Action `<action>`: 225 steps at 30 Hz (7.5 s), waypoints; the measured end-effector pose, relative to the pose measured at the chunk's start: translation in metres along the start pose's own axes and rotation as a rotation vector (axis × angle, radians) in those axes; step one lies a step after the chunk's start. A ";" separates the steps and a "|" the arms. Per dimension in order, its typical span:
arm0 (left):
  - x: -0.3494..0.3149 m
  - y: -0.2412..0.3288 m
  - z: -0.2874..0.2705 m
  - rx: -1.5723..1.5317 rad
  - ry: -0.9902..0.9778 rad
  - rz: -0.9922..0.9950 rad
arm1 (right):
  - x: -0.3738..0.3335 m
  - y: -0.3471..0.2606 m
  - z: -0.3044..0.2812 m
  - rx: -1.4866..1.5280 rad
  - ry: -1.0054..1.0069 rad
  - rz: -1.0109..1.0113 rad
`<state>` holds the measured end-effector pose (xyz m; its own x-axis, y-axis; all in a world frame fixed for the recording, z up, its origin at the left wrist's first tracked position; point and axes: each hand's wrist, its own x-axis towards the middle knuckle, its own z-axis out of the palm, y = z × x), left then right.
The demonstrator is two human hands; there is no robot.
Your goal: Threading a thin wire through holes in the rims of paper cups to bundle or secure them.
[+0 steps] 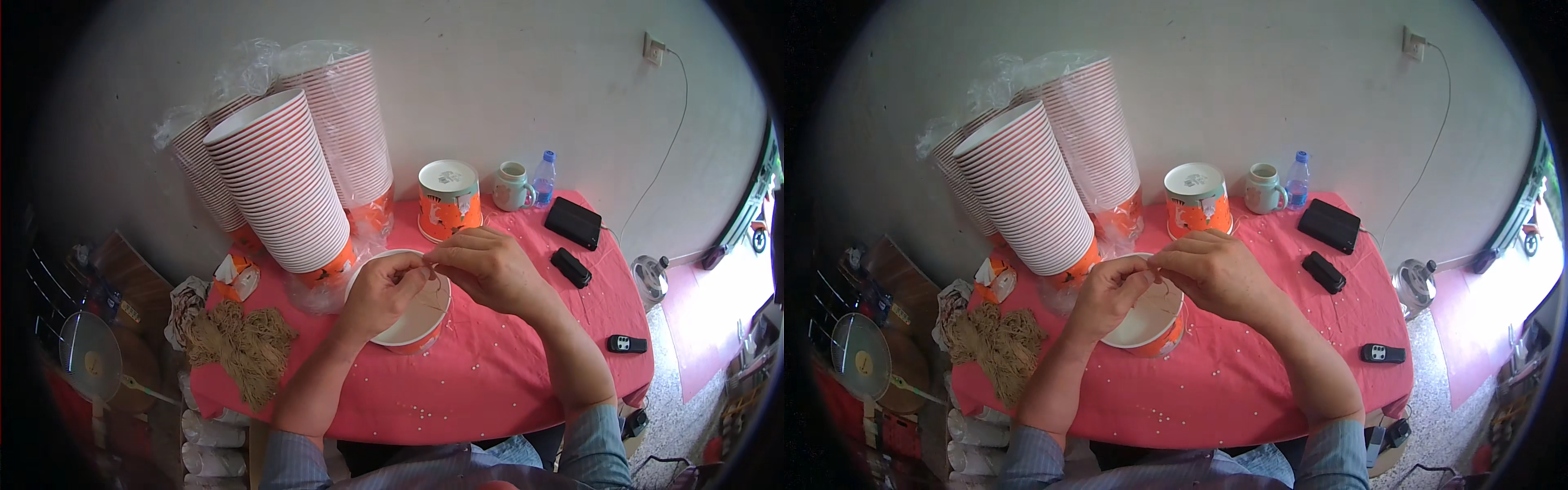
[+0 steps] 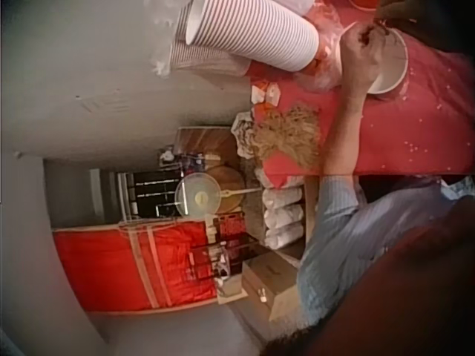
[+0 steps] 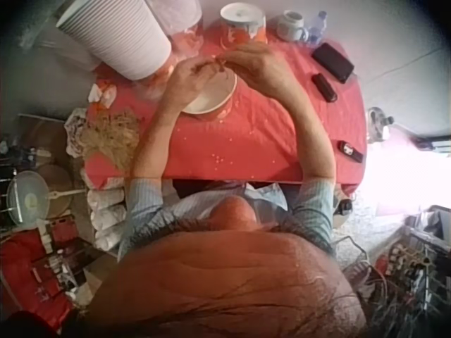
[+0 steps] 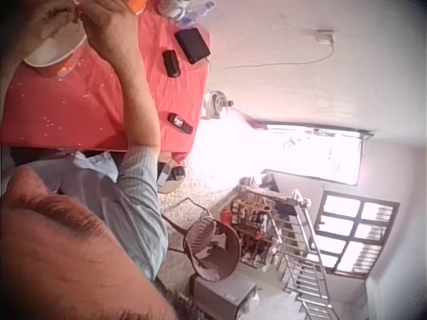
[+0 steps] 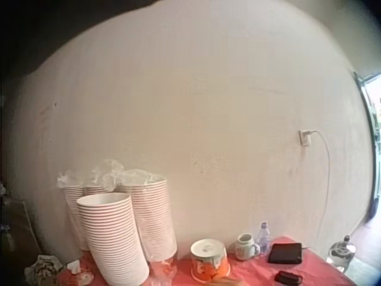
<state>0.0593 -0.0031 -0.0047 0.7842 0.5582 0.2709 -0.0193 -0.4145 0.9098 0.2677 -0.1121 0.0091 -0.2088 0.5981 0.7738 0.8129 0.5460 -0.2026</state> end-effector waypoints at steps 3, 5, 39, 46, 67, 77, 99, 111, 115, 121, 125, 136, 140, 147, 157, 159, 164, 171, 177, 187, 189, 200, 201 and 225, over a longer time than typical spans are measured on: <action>-0.001 0.000 -0.001 0.007 -0.012 0.012 | 0.001 0.000 0.001 -0.024 0.001 0.000; -0.001 0.002 -0.002 0.024 -0.023 0.018 | 0.001 -0.001 0.000 -0.020 -0.008 0.017; -0.010 0.010 0.009 0.042 -0.153 -0.056 | -0.003 -0.017 -0.027 0.076 -0.219 0.230; -0.009 0.018 0.010 0.069 -0.124 -0.009 | -0.004 -0.012 -0.020 0.071 -0.188 0.244; -0.005 0.004 0.007 -0.031 -0.030 -0.107 | -0.003 -0.009 -0.022 0.131 -0.168 0.314; -0.007 0.007 0.012 -0.019 -0.098 -0.009 | -0.001 -0.012 -0.010 0.273 -0.116 0.349; -0.002 0.005 0.003 -0.061 0.057 -0.051 | -0.009 0.016 0.001 0.662 -0.215 0.624; -0.002 0.003 0.002 -0.006 -0.013 -0.110 | -0.004 0.004 -0.004 0.511 -0.165 0.625; -0.003 0.004 0.002 -0.037 -0.039 -0.110 | -0.004 0.005 -0.002 0.520 -0.161 0.611; -0.004 0.011 0.002 -0.095 -0.110 -0.088 | -0.006 0.004 -0.001 0.534 -0.183 0.625; -0.005 0.011 0.001 -0.155 -0.143 -0.090 | -0.005 0.002 0.000 0.545 -0.192 0.612; -0.001 -0.011 -0.003 -0.286 -0.271 -0.086 | -0.008 0.009 0.003 0.760 -0.315 0.585; -0.002 -0.009 -0.005 -0.318 -0.243 -0.112 | -0.005 0.006 0.000 0.837 -0.307 0.644; 0.000 -0.011 -0.006 -0.344 -0.264 -0.151 | -0.005 0.007 0.001 0.839 -0.291 0.674; 0.001 -0.010 -0.011 -0.332 -0.316 -0.123 | -0.006 0.009 0.004 0.845 -0.317 0.696; 0.000 -0.005 -0.012 -0.322 -0.313 -0.118 | -0.004 0.008 0.005 0.844 -0.307 0.681; 0.000 -0.003 -0.013 -0.314 -0.311 -0.127 | -0.005 0.010 0.007 0.839 -0.276 0.685; 0.000 -0.006 -0.012 -0.317 -0.266 -0.115 | -0.003 0.009 0.000 0.864 -0.275 0.785; -0.001 0.000 -0.011 -0.317 -0.222 -0.114 | -0.004 0.008 -0.001 0.971 -0.234 0.771; 0.000 -0.002 -0.007 -0.289 -0.191 -0.115 | -0.003 0.008 0.004 0.911 -0.207 0.775; 0.000 -0.003 -0.008 -0.293 -0.193 -0.116 | -0.005 0.009 0.006 0.907 -0.176 0.769; 0.000 -0.003 -0.008 -0.318 -0.165 -0.131 | -0.005 0.012 0.004 0.925 -0.173 0.759; 0.001 -0.003 -0.008 -0.315 -0.167 -0.125 | -0.006 0.013 0.006 0.917 -0.183 0.740; -0.001 0.005 -0.013 -0.251 -0.130 -0.114 | 0.000 0.009 -0.003 0.742 -0.276 0.859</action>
<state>0.0499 0.0037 0.0038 0.8628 0.4873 0.1345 -0.0665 -0.1544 0.9858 0.2763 -0.1086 0.0090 0.0704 0.9948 0.0732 0.2464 0.0537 -0.9677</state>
